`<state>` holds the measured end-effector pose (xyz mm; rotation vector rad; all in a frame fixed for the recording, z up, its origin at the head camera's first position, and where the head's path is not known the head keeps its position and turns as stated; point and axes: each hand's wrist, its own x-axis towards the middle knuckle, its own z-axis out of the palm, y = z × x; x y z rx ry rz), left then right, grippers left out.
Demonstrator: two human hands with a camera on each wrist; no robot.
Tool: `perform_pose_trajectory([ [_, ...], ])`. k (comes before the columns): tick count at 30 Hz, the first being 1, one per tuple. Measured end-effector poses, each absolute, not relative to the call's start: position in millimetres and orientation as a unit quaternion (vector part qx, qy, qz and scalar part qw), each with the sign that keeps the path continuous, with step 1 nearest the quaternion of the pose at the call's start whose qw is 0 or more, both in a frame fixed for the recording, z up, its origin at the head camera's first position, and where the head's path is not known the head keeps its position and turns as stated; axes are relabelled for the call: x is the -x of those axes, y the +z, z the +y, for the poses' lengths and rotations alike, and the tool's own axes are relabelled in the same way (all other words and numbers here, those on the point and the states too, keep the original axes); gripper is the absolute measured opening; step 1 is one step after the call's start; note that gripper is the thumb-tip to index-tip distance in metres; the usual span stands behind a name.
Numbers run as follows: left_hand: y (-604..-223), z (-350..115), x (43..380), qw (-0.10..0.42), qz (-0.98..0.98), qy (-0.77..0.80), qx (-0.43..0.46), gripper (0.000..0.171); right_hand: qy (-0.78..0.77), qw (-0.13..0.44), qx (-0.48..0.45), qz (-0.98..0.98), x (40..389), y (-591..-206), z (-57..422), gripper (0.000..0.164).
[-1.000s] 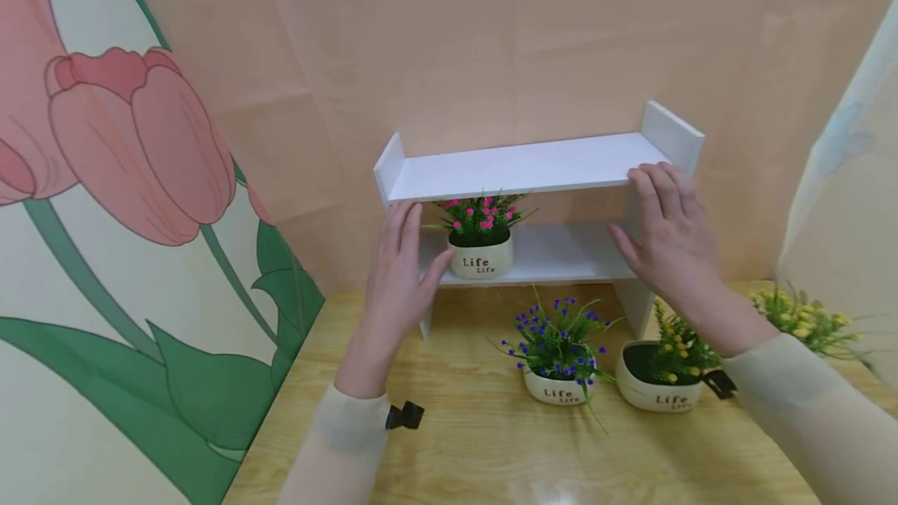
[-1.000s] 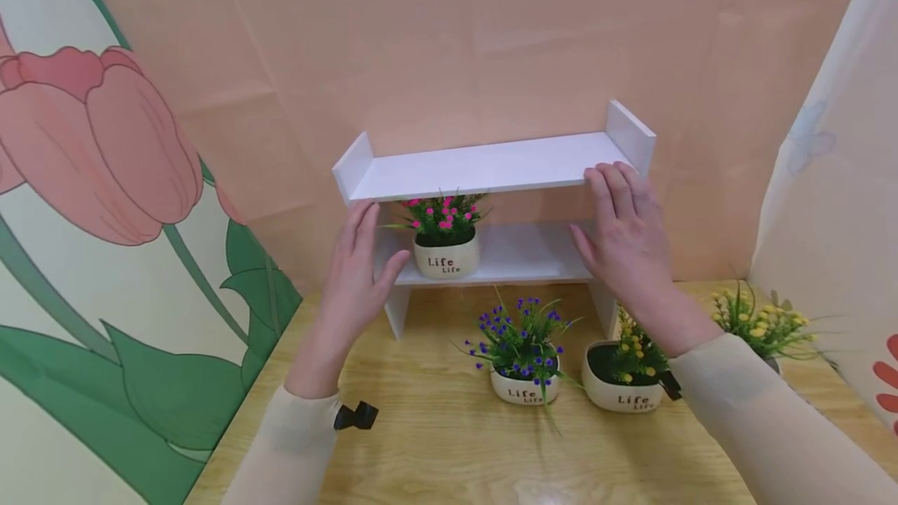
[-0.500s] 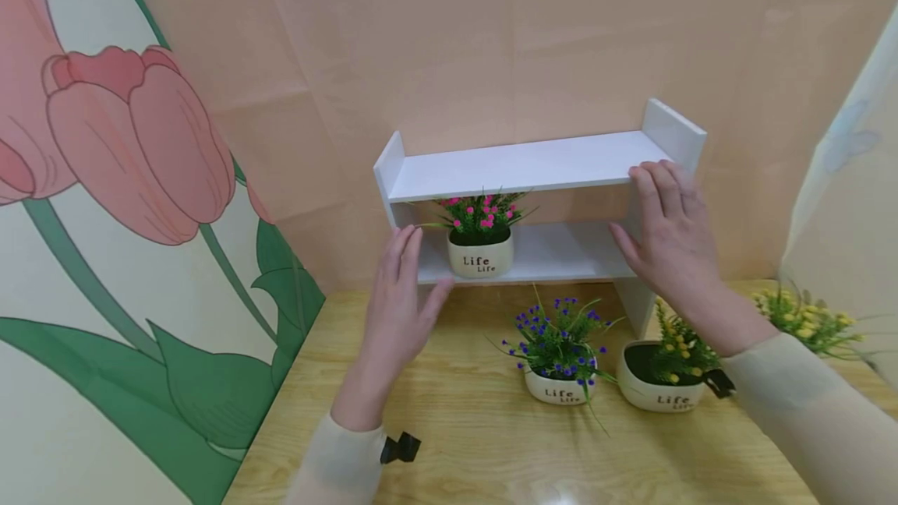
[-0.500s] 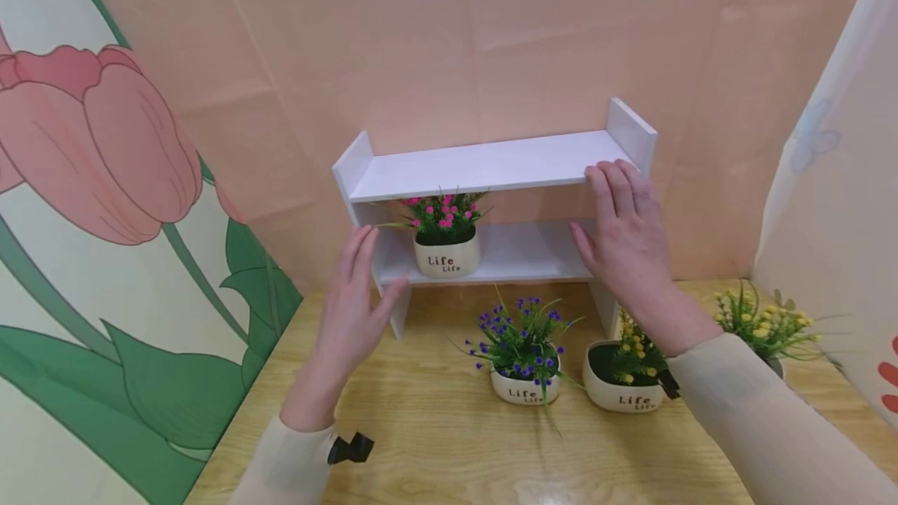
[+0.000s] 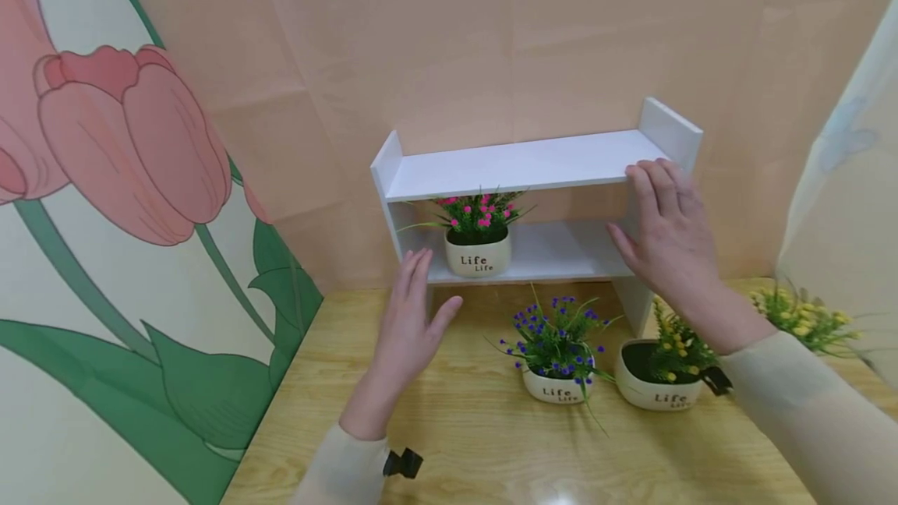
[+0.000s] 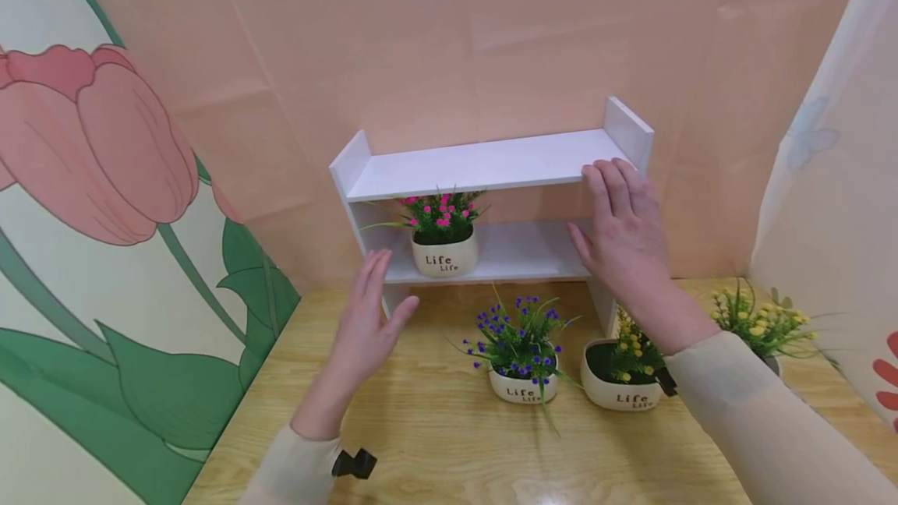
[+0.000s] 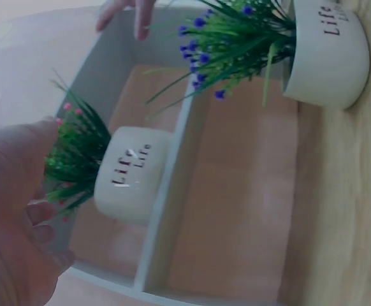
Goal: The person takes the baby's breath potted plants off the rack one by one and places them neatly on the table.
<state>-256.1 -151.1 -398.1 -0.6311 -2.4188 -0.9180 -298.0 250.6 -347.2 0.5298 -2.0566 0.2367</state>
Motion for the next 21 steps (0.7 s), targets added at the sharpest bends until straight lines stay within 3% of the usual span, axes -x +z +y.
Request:
perform_pose_trajectory([
  [8,-405,-144,270,0.175,-0.882,-0.390,0.197,0.097,0.089,0.475,-0.216,-0.848,296,-346,250,0.087],
  [21,-397,-126,306,0.146,-0.871,-0.435,0.175,0.105,0.097,0.480,-0.217,-0.844,296,-347,250,0.085],
])
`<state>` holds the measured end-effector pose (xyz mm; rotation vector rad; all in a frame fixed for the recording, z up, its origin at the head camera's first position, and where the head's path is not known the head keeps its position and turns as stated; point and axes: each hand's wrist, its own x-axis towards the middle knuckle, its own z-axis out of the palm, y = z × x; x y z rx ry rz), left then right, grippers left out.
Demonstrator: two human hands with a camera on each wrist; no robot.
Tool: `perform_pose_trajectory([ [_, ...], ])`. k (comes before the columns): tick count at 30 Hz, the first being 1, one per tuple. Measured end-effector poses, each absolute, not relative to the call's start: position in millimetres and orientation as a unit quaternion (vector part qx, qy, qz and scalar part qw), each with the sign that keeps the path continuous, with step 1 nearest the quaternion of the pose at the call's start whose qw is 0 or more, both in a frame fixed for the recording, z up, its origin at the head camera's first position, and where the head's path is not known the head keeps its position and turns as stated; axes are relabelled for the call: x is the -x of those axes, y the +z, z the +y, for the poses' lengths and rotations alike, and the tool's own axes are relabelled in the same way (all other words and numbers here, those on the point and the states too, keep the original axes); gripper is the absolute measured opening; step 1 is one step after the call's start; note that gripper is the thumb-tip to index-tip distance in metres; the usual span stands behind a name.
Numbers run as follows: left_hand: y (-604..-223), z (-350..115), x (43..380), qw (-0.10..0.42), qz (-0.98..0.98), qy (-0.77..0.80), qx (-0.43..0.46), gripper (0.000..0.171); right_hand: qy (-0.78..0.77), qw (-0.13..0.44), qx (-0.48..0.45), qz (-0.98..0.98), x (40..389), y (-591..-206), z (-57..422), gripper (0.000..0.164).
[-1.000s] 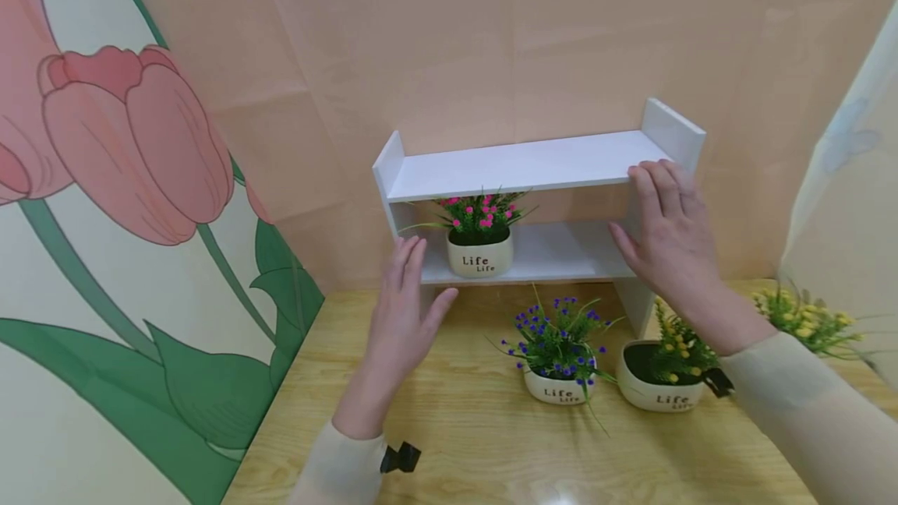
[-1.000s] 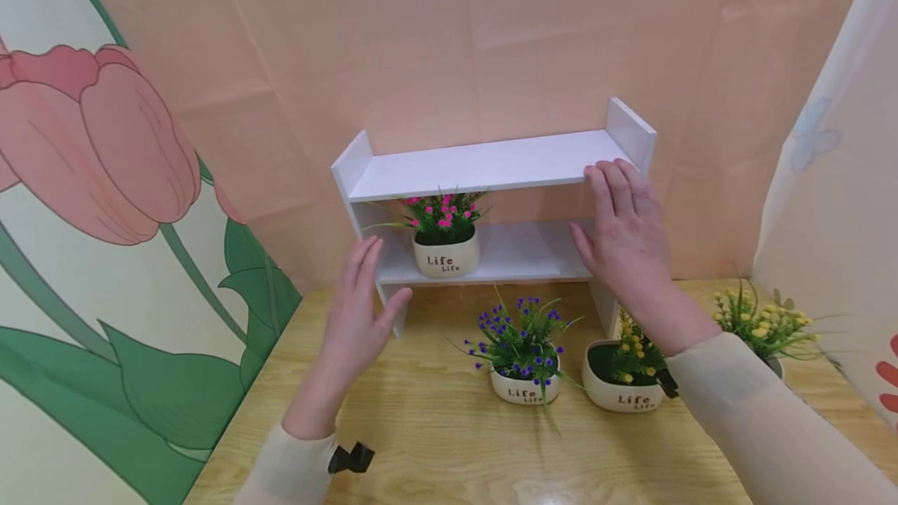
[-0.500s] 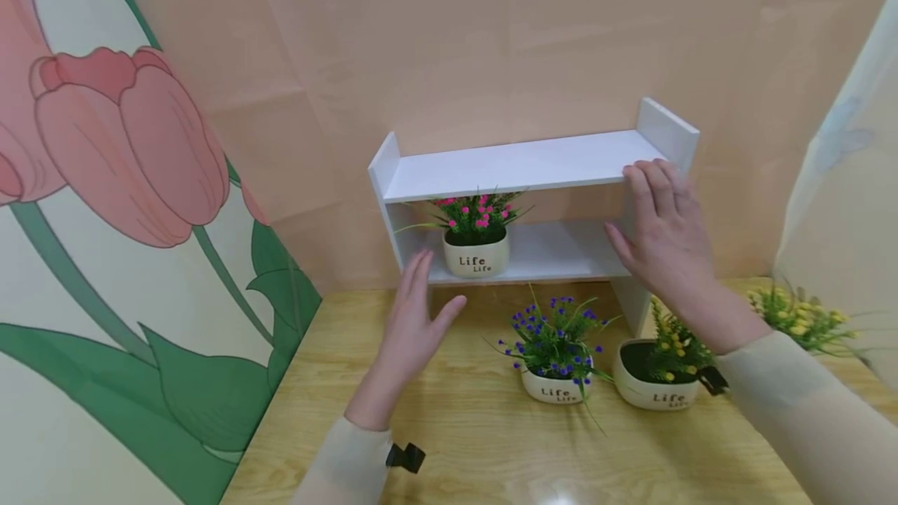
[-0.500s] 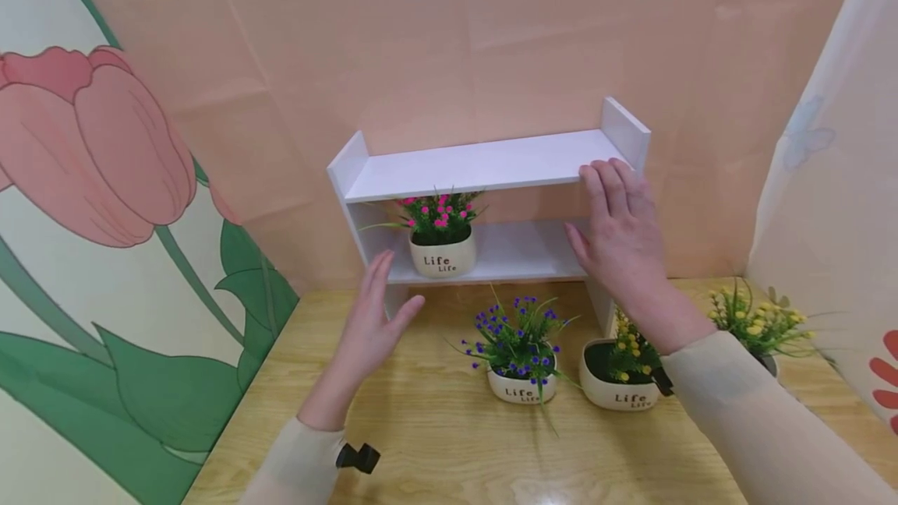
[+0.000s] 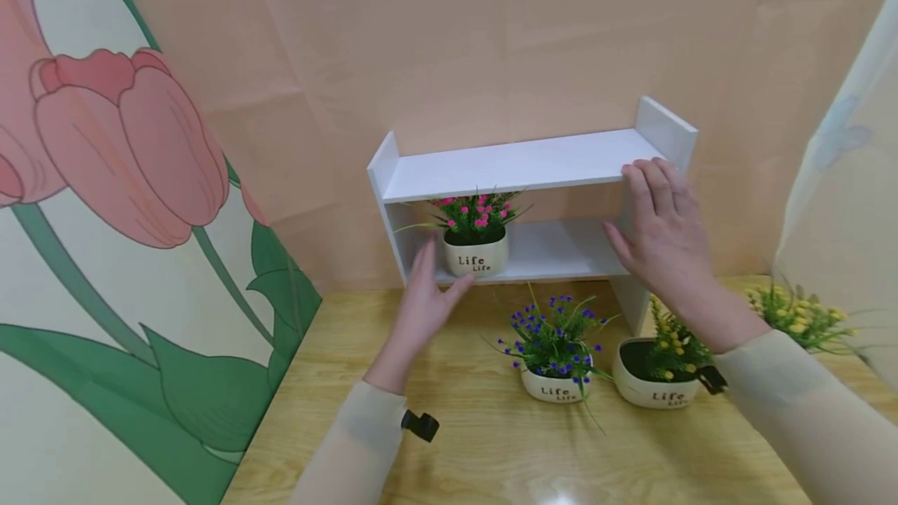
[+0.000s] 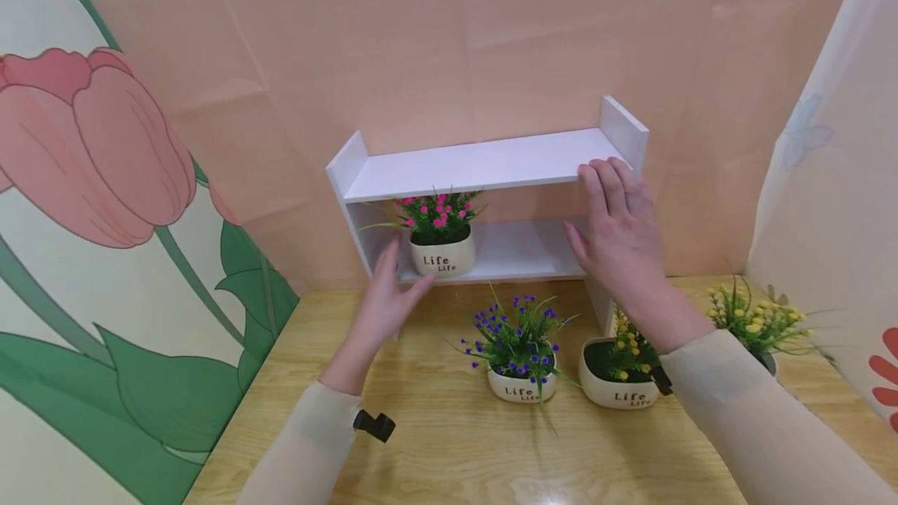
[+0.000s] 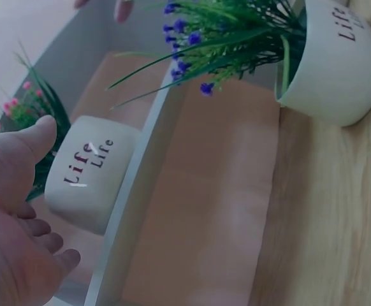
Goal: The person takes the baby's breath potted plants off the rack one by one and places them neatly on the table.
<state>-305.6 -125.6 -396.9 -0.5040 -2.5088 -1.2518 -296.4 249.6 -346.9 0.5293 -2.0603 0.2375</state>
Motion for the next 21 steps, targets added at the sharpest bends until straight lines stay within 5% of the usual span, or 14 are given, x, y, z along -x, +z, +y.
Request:
perform_pose_trajectory([
  [21,-415,-112,368,0.160,-0.846,-0.471,0.191,0.096,0.092,0.468,-0.212,-0.853,293,-346,250,0.089],
])
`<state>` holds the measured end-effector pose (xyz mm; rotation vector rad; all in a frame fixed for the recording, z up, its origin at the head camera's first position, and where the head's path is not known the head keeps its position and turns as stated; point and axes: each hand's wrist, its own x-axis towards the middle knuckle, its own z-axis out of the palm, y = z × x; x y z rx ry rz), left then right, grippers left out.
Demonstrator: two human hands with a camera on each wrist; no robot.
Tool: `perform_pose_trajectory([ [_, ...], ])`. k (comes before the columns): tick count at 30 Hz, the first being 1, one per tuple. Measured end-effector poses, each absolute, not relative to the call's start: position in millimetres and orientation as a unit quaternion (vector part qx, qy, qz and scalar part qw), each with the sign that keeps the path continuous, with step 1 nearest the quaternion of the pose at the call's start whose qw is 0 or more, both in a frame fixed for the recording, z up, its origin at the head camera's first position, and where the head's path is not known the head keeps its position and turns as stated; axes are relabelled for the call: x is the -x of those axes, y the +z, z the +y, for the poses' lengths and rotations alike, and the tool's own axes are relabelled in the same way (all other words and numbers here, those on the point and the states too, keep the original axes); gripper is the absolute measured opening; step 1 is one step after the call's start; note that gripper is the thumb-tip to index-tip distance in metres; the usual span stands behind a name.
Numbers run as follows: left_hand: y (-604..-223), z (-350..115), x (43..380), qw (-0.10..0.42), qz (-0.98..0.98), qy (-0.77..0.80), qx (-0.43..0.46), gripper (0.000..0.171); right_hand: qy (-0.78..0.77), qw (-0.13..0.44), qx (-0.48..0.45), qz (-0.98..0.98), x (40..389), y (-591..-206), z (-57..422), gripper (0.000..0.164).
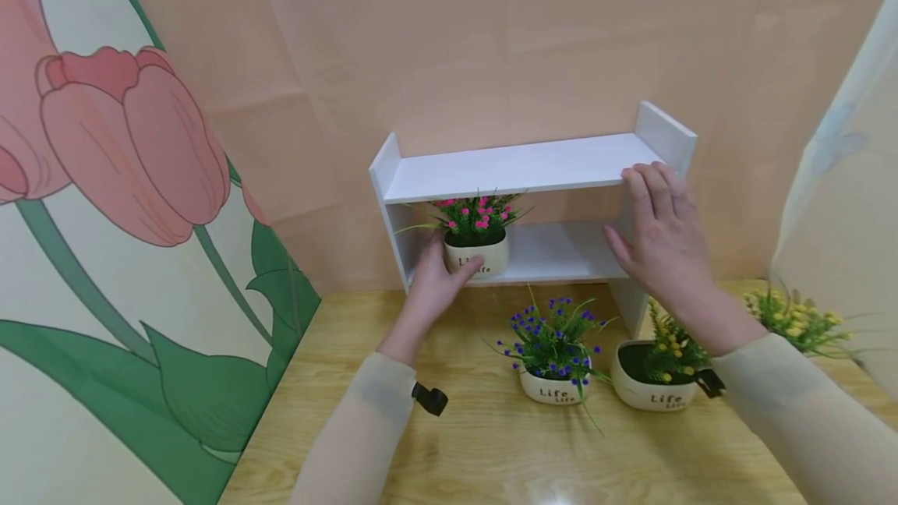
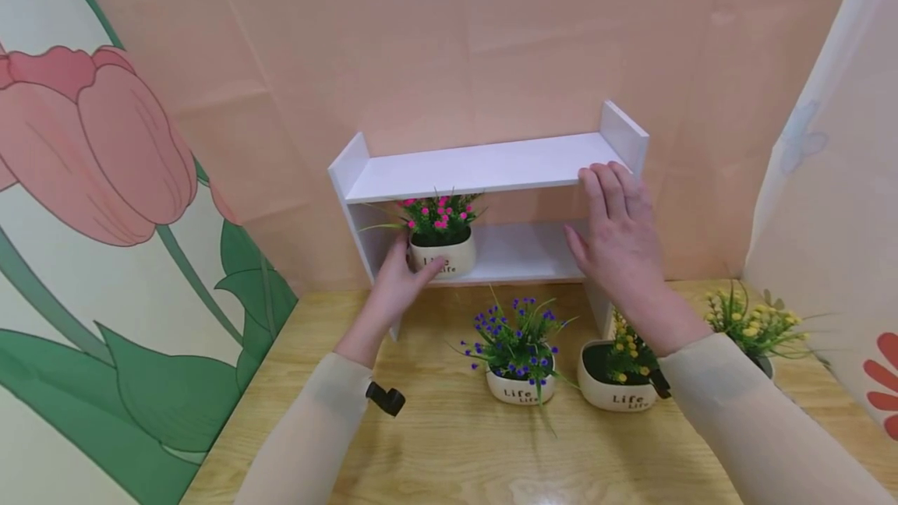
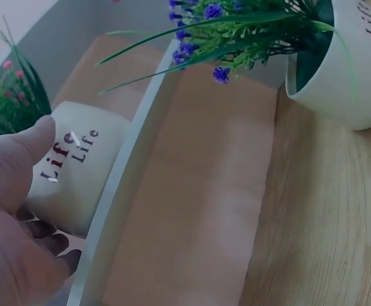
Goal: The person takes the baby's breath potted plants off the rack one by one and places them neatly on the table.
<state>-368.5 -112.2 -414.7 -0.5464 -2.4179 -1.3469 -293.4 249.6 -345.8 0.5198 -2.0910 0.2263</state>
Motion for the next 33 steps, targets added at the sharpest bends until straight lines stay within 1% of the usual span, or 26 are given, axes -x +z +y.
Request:
perform_pose_trajectory([
  [3,-416,-112,372,0.153,-0.847,-0.473,0.188,0.101,0.092,0.470,-0.211,-0.852,294,-346,250,0.089],
  [6,-407,-110,364,0.145,-0.846,-0.478,0.187,0.102,0.093,0.471,-0.212,-0.851,294,-346,249,0.090],
  [10,-397,-108,355,0.135,-0.843,-0.486,0.186,0.099,0.095,0.470,-0.211,-0.852,295,-346,249,0.090],
  [14,-395,-105,355,0.129,-0.840,-0.495,0.179,0.095,0.094,0.469,-0.209,-0.853,294,-346,249,0.089],
  [22,-396,-104,357,0.118,-0.838,-0.506,0.166,0.098,0.094,0.467,-0.208,-0.854,294,-346,249,0.089],
  [33,-394,-101,356,0.118,-0.837,-0.512,0.154,0.094,0.093,0.469,-0.210,-0.853,293,-345,248,0.090],
])
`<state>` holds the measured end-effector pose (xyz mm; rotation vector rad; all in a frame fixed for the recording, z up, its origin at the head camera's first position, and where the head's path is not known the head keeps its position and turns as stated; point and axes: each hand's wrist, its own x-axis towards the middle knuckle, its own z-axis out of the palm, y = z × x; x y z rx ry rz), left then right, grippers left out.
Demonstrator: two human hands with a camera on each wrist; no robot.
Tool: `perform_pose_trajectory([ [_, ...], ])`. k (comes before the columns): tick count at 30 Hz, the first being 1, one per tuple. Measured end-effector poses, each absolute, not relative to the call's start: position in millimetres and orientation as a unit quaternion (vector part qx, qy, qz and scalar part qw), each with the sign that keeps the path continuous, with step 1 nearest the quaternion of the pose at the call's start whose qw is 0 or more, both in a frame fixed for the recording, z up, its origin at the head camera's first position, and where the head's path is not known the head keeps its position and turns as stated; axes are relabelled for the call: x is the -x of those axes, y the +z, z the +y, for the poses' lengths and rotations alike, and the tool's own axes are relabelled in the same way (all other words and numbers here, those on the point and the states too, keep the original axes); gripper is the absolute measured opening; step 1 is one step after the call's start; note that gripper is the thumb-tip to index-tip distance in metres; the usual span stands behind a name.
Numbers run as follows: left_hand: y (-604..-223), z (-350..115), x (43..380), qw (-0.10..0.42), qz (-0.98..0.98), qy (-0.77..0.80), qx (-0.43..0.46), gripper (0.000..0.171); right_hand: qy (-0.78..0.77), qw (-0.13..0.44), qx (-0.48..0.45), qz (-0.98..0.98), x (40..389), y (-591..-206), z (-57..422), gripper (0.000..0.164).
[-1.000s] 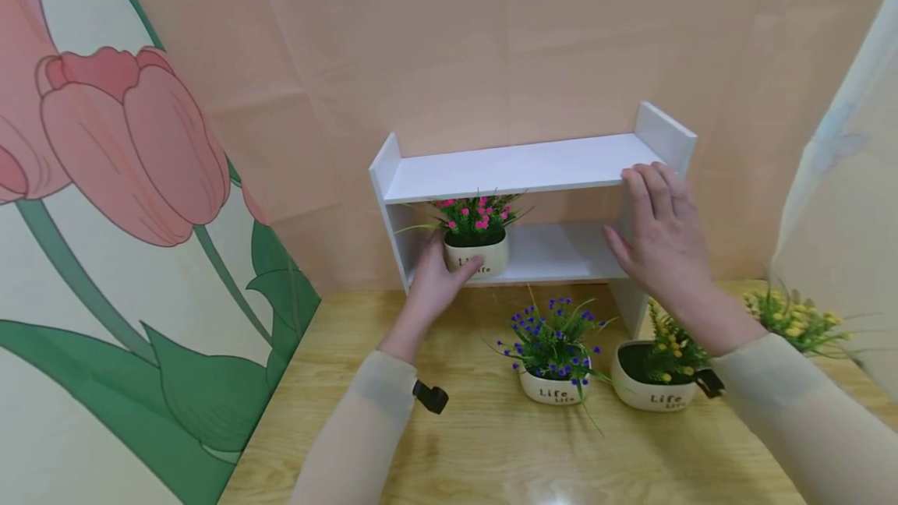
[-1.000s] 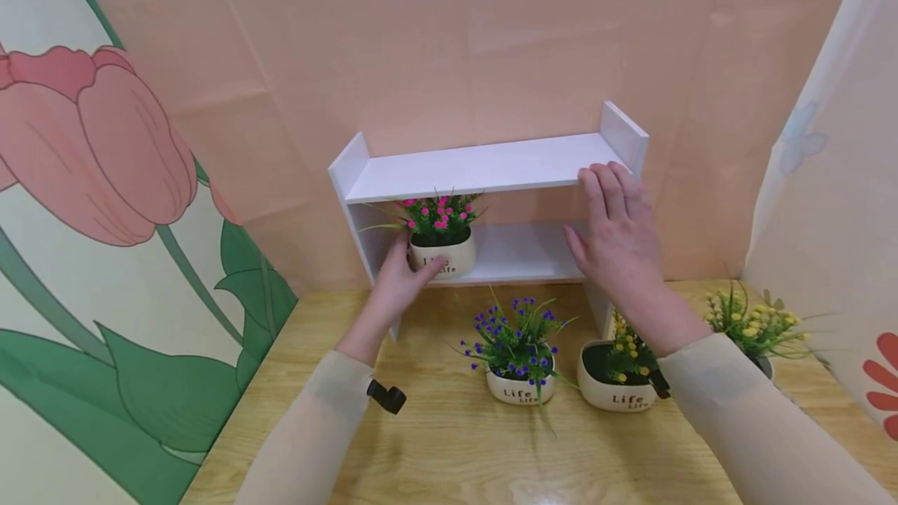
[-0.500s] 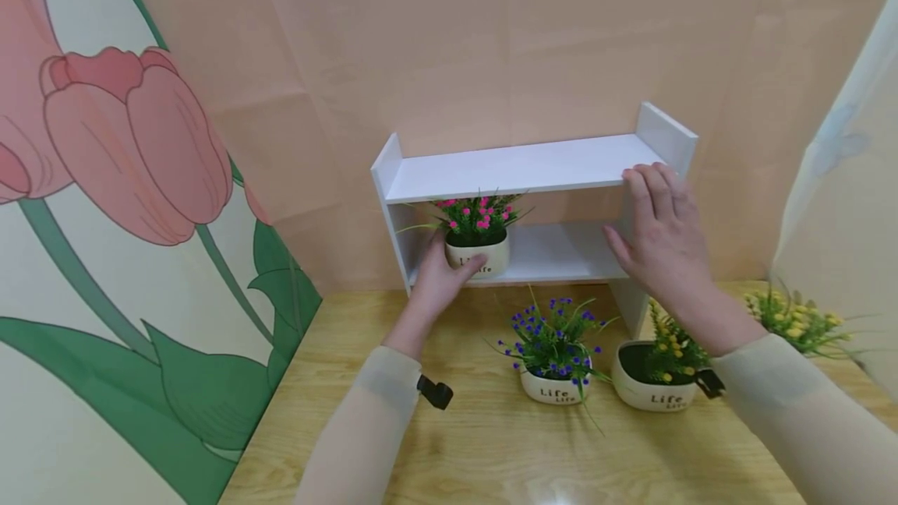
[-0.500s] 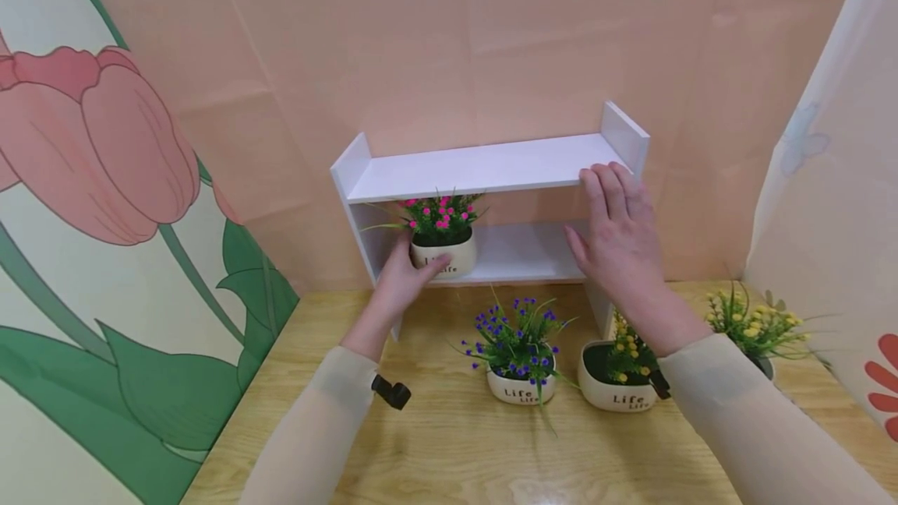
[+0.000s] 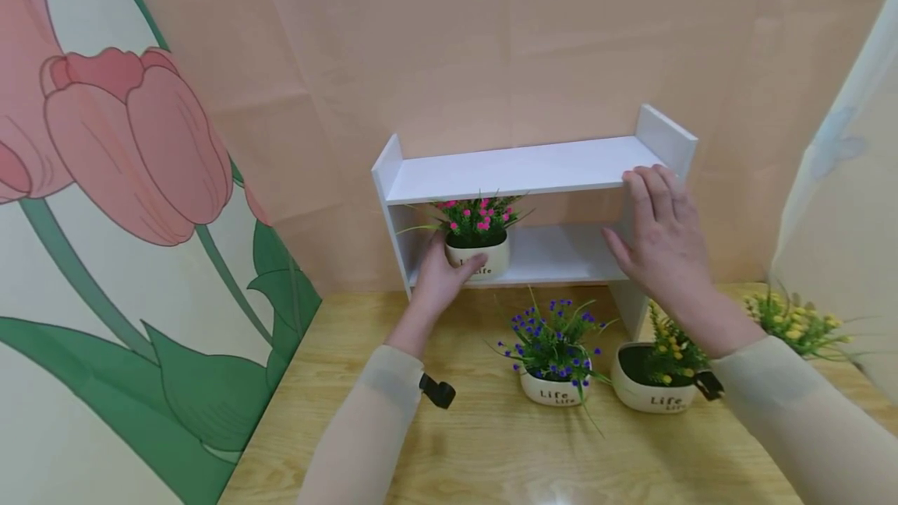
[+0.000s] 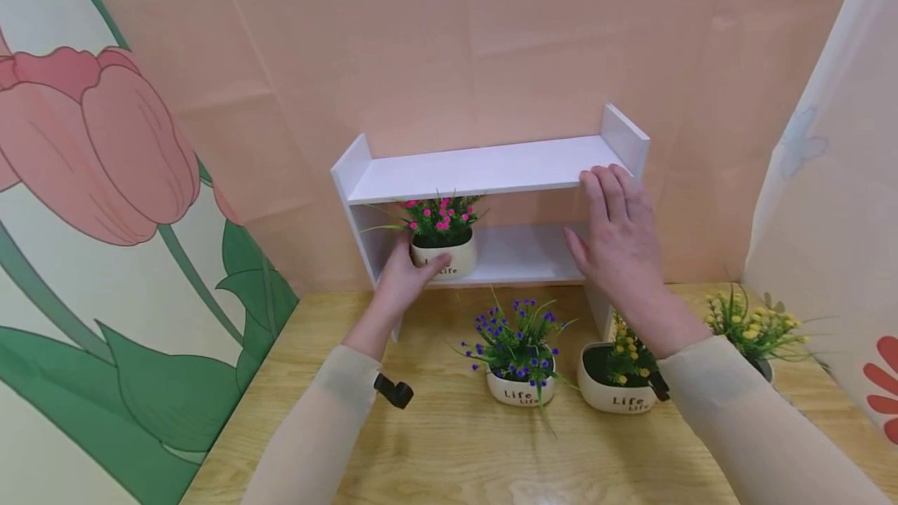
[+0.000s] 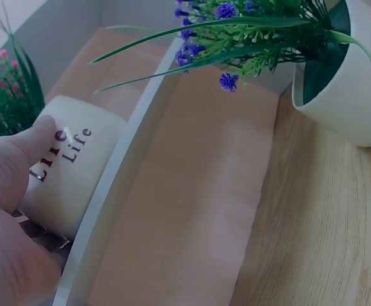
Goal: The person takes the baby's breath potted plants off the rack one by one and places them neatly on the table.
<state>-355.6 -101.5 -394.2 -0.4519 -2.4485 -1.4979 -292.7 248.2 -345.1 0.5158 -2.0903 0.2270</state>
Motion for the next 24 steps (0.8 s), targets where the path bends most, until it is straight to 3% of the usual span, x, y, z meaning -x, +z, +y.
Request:
perform_pose_trajectory([
  [8,-397,-101,357,0.130,-0.830,-0.519,0.159,0.094,0.089,0.473,-0.211,-0.851,294,-346,250,0.092],
  [13,-416,-104,376,0.147,-0.830,-0.510,0.168,0.100,0.087,0.471,-0.211,-0.852,294,-347,250,0.092],
  [19,-399,-102,362,0.118,-0.831,-0.521,0.155,0.098,0.088,0.468,-0.207,-0.855,294,-347,250,0.092],
  [24,-408,-102,372,0.124,-0.841,-0.505,0.148,0.096,0.092,0.470,-0.208,-0.853,294,-347,250,0.091],
])
